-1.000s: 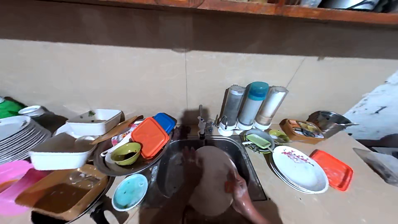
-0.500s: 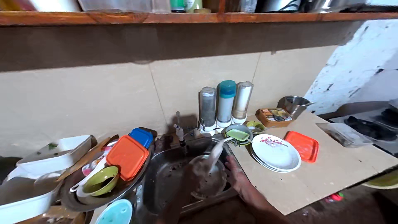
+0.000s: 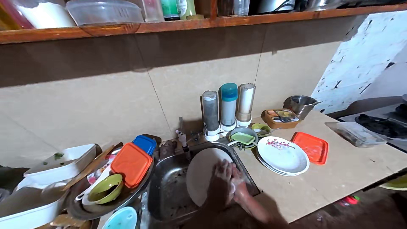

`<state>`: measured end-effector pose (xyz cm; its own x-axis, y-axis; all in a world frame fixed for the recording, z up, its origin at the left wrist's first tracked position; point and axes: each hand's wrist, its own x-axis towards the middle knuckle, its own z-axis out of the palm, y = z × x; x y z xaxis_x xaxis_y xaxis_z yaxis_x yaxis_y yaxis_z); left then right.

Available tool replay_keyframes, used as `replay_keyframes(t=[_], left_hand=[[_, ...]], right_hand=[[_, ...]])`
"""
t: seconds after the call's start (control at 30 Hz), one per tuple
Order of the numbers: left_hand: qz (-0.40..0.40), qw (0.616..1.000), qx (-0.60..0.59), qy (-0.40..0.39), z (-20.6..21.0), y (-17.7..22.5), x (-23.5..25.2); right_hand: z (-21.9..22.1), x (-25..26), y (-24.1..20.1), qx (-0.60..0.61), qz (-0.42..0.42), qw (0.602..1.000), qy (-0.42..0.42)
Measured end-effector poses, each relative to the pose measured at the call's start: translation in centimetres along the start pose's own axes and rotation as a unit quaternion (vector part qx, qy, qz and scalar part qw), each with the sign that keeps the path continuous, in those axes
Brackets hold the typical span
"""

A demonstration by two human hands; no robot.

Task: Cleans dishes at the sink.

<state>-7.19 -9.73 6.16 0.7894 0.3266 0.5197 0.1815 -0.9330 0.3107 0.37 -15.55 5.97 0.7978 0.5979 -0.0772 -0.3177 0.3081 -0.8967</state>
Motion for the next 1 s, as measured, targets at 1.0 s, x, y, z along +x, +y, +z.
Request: replay_keyframes(t=[1.0], left_hand=[[-0.293, 0.947, 0.019, 0.131, -11.8, -13.0, -10.7]], right_hand=[[-20.0, 0.8, -11.1, -0.595, -0.464, 0.656, 0.009]])
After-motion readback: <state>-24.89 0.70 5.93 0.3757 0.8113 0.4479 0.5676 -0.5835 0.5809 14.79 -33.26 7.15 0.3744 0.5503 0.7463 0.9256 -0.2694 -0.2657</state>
